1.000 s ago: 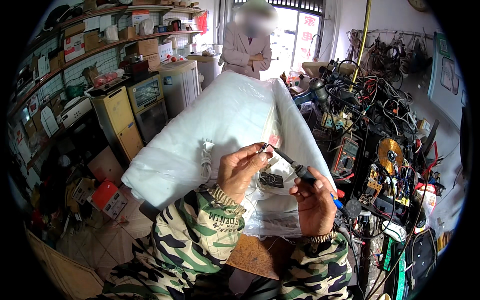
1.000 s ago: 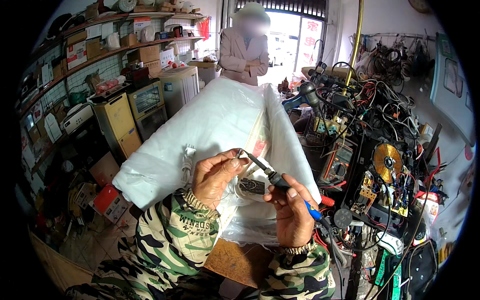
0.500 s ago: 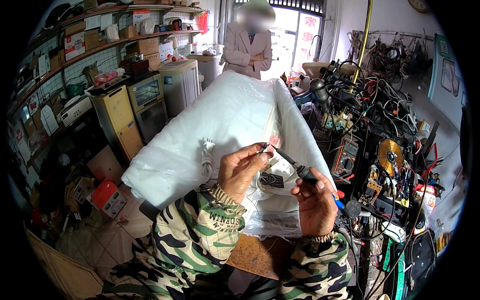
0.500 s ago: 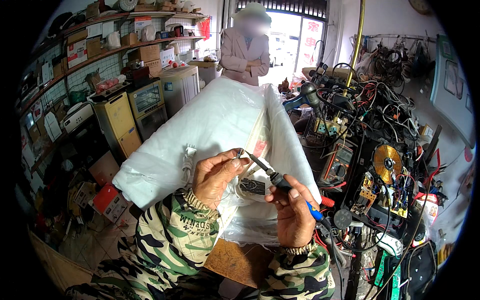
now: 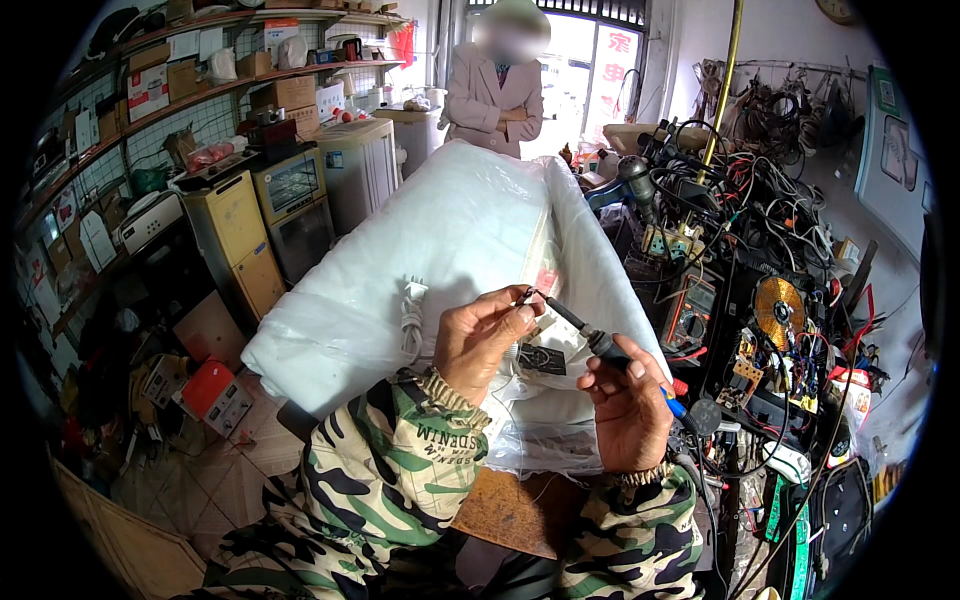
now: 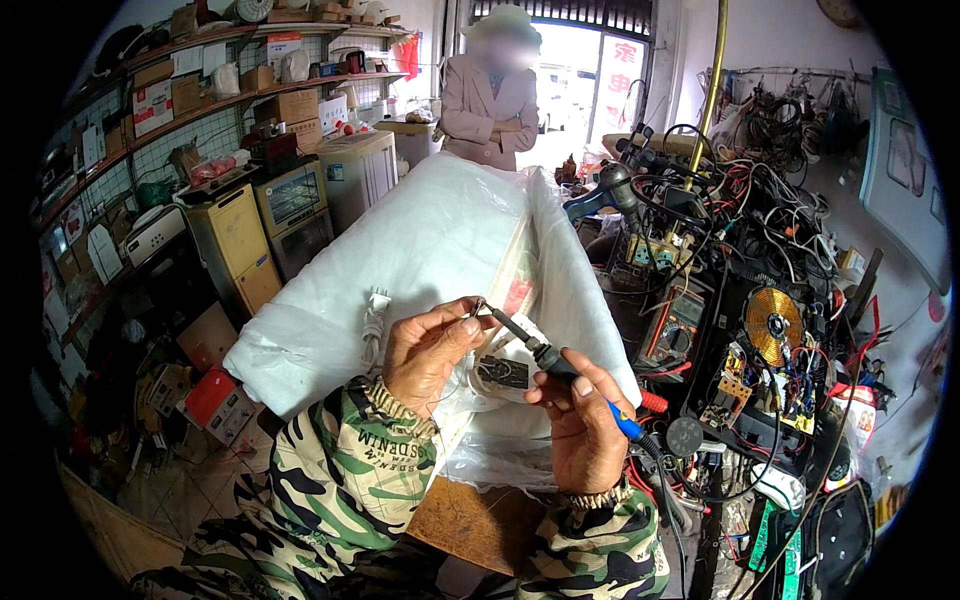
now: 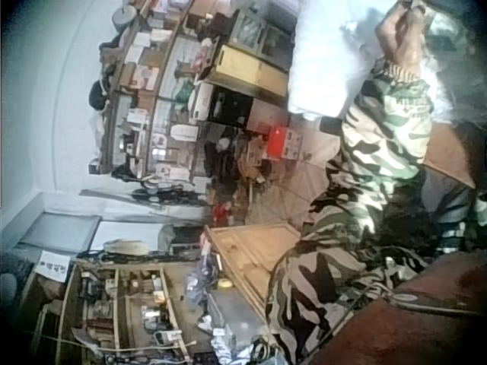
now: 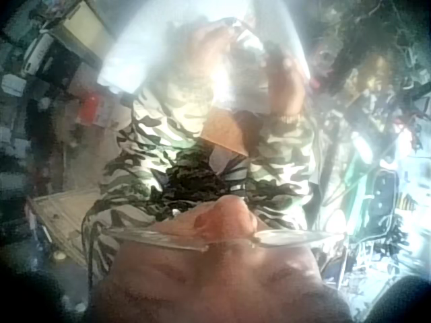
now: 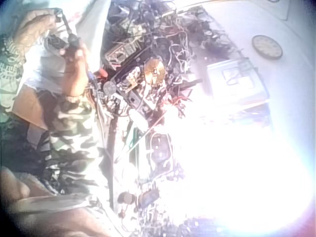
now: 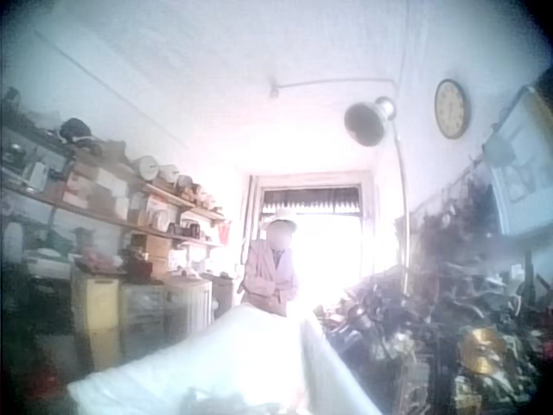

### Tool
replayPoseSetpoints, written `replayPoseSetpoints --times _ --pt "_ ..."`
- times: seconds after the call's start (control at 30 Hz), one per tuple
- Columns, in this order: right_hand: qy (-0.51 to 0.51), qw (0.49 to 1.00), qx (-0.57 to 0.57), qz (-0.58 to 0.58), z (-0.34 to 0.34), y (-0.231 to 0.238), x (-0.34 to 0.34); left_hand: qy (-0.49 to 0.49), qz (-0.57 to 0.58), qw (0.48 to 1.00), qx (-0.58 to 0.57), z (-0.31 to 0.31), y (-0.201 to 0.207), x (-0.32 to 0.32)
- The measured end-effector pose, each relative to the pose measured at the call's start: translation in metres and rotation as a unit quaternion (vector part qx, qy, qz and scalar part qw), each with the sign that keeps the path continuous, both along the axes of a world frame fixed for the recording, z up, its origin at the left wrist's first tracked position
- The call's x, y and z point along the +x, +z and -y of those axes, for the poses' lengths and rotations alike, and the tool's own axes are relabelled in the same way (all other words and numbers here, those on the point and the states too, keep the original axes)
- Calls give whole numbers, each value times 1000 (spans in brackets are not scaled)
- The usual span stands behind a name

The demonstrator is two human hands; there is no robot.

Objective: The person sits at a cluttered workbench and uses a soldering iron to apply solder to a small electronic component. They hold the component with one hand and the soldering iron with the other, repeatedly touching the tip to the component while a bystander stands nearby.

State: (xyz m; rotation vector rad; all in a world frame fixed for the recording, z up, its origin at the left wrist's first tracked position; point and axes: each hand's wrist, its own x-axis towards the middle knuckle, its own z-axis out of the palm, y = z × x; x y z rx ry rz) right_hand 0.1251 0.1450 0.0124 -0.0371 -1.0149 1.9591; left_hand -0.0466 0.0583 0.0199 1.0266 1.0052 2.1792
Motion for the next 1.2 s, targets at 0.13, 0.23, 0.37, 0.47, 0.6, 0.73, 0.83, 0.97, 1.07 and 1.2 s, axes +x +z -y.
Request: replayPoseSetpoints --times 0.13,0.23,0.37,0.47,0.6,0.73,0.83,0.97,1.07,1.2 --pt "1 1000 -5 -7 1 0 0 -1 3 1000 -2 1 1 0" --pt "0 1000 0 -2 1 1 0 -3 -1 1000 11 1 2 1" --pt "-4 1000 -3 2 1 1 1 -1 -3 1000 7 0 1 1" --pt "-3 1000 1 -1 1 1 0 -1 -2 1000 9 0 0 0" --pt "0 1000 4 -4 1 1 -1 2 -6 1000 14 -1 -3 -2" --pt "-6 1000 0 3 1 1 0 2 -7 1000 8 -2 -2 -1" --pt "-6 1000 2 7 2 3 0 0 -7 1000 5 0 0 -1" --pt "-2 1000 -1 7 1 1 -1 2 -6 1000 6 1 -1 -1" --pt "-6 1000 -2 9 1 1 0 2 -7 1000 4 1 0 0" --pt "-7 1000 1 7 0 1 0 3 -5 1000 0 0 0 0"
